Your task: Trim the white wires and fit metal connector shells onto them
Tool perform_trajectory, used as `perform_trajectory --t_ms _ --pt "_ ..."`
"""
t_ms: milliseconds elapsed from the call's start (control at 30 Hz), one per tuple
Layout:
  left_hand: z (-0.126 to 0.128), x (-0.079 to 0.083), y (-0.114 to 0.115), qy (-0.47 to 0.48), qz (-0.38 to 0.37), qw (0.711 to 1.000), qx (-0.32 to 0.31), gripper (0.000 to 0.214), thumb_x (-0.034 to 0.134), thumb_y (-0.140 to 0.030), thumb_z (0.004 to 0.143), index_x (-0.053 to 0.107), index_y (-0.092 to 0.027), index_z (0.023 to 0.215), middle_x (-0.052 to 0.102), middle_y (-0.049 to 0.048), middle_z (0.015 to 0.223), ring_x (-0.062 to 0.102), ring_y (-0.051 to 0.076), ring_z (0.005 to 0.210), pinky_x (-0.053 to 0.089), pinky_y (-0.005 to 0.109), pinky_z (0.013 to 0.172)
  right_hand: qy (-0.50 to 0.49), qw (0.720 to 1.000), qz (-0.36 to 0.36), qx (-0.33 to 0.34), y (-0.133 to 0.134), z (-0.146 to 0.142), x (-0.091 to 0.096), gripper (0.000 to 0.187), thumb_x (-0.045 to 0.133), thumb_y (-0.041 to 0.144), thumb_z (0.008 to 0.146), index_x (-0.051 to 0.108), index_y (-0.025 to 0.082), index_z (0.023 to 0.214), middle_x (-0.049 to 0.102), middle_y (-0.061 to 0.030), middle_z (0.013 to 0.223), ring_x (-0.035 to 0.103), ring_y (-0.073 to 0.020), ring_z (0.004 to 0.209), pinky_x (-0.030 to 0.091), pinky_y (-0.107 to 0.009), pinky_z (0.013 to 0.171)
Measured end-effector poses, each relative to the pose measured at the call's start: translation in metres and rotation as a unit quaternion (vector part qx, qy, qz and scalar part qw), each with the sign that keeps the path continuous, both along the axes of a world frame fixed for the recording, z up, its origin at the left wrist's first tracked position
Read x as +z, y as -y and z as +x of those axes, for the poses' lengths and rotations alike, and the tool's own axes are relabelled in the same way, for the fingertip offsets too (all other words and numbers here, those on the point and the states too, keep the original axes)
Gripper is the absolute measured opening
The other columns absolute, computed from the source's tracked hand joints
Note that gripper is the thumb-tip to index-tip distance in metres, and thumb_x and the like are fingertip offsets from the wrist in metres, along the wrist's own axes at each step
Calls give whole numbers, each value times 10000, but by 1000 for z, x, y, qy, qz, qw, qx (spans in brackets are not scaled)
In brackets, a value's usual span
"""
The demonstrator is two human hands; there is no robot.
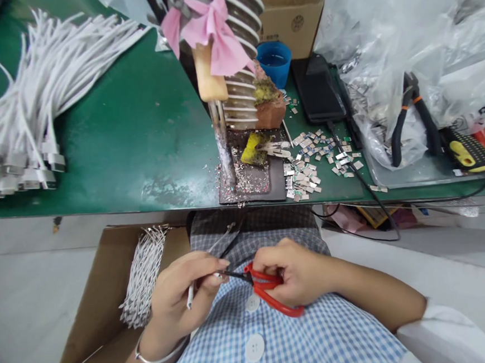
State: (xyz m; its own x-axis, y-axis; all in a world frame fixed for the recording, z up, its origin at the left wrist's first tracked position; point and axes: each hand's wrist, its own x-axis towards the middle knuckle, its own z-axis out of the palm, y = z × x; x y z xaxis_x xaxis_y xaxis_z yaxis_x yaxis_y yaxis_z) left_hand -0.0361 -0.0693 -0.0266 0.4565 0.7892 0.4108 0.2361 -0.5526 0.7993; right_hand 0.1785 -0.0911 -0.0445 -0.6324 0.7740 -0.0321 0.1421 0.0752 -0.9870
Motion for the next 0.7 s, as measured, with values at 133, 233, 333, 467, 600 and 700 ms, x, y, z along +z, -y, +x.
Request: perform_trajectory --t_ms 133,233,333,467,600,700 --pt "1 4 1 34 -51 998 6 74 591 -139 860 620 -198 895 647 -6 588 595 123 492 477 223 507 -63 989 -126 37 0 -3 2 235 614 339 797 435 207 721 430 87 528 344 -43 414 279 -148 393" --pt "2 7 5 87 -204 975 6 84 555 -199 914 608 -192 850 569 -33 523 507 87 418 397 189 429 22 992 84 -89 -4 -6 4 156 592 188 778 454 201 707 411 81 534 327 -57 464 277 -175 448" --pt "6 4 10 198 -348 916 -30 136 547 -284 940 632 -189 894 561 -38 484 468 71 373 347 161 379 41 979 150 -134 -4 -11 4 148 588 160 767 462 204 701 415 74 540 334 -65 481 278 -181 449" --pt "17 -4 14 329 -442 834 -36 127 626 -306 899 673 -191 868 683 0 579 485 53 367 365 129 358 -15 990 -1 -143 5 -21 -2 160 607 221 769 455 208 718 443 76 530 370 -56 443 311 -159 409" --pt "27 -8 16 381 -460 802 21 154 706 -331 836 688 -180 814 702 2 580 628 107 487 540 204 520 -69 977 -121 -162 12 -33 -13 240 673 284 733 446 208 727 491 65 543 408 -61 446 330 -174 420" --pt "32 -9 15 390 -460 796 56 182 731 -346 811 688 -169 800 699 -3 569 640 108 498 546 196 522 -120 959 -198 -162 14 -41 -17 320 707 319 723 406 214 703 462 81 539 374 -46 439 307 -169 422"
